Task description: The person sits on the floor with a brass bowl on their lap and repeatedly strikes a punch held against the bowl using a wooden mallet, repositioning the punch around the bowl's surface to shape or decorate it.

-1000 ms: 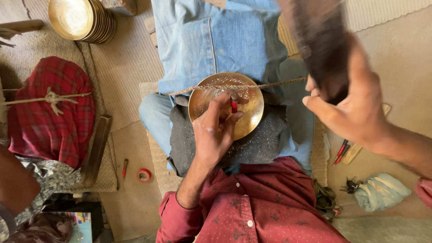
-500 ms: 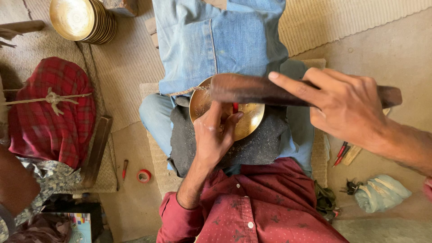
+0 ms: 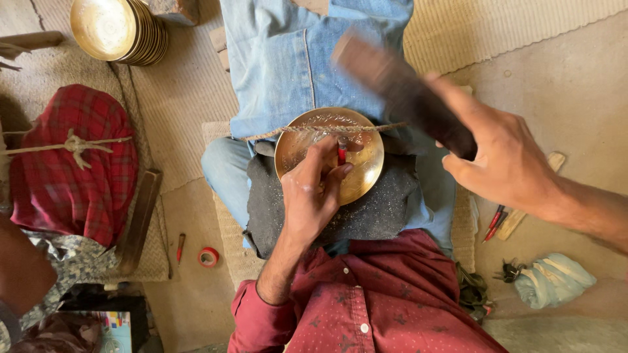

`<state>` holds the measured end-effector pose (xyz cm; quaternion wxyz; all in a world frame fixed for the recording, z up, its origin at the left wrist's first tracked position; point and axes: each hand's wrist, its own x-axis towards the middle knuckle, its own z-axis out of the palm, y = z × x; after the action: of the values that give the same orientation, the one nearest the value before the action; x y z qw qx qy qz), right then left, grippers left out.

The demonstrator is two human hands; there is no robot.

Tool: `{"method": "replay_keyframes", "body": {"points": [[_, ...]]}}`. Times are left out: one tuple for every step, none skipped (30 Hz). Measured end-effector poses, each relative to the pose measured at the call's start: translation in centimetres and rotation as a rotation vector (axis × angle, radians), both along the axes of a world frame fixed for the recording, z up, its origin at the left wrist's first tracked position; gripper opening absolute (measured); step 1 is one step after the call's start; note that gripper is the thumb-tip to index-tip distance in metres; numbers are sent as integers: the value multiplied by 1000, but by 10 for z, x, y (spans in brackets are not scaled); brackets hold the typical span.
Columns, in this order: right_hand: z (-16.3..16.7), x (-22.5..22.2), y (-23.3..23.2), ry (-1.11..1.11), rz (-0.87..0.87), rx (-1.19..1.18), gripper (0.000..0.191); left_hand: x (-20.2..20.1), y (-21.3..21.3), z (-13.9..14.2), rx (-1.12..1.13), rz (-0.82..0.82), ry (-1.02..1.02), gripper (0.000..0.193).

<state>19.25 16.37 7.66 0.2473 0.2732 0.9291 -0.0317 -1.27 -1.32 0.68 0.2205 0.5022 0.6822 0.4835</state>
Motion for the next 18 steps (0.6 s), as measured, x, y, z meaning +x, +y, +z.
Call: {"method": "replay_keyframes", "body": {"points": [[0, 0, 0, -1, 4, -5, 88, 0, 0, 0, -50, 3, 8, 37], [0, 0, 0, 0, 5, -7, 88, 0, -1, 0, -98, 2, 16, 35], [1, 1, 0, -1, 4, -6, 88, 0, 0, -1, -143, 1, 24, 33], [0, 1, 0, -2, -4, -12, 87, 0, -1, -1, -96, -4, 23, 35], [0, 2, 0, -6, -16, -18, 87, 0, -1, -2, -49, -12, 21, 38], [0, 2, 1, -10, -21, -26, 87, 0, -1, -2, -5, -14, 18, 41], [-1, 2, 1, -12, -21, -39, 86, 0, -2, -3, -47, -9, 17, 39], [-1, 2, 2, -13, -25, -49, 86, 0, -2, -3, -86, -8, 18, 37], [-2, 3, 2, -14, -31, -54, 86, 0, -1, -4, -121, -10, 18, 35], [-2, 3, 2, 151, -58, -113, 86, 0, -2, -5, -95, 9, 2, 38], [-2, 4, 3, 317, -89, -169, 86, 1, -2, -5, -68, 24, -14, 41], [-3, 5, 3, 482, -117, -226, 87, 1, -2, -6, -43, 42, -32, 44], [-3, 6, 3, 646, -144, -287, 88, 2, -3, -6, -31, 39, -20, 44], [-4, 7, 3, 813, -172, -345, 89, 2, -2, -6, -18, 35, -6, 43], [-5, 8, 2, 981, -202, -402, 91, 2, -2, -6, -5, 28, 10, 42], [-6, 8, 2, 815, -101, -273, 91, 1, -2, -6, -37, 33, 7, 39], [-7, 9, 2, 643, -3, -144, 93, 2, -2, -6, -66, 37, 2, 36], [-9, 10, 2, 470, 93, -15, 96, 2, -2, -5, -94, 43, -1, 34]]}}
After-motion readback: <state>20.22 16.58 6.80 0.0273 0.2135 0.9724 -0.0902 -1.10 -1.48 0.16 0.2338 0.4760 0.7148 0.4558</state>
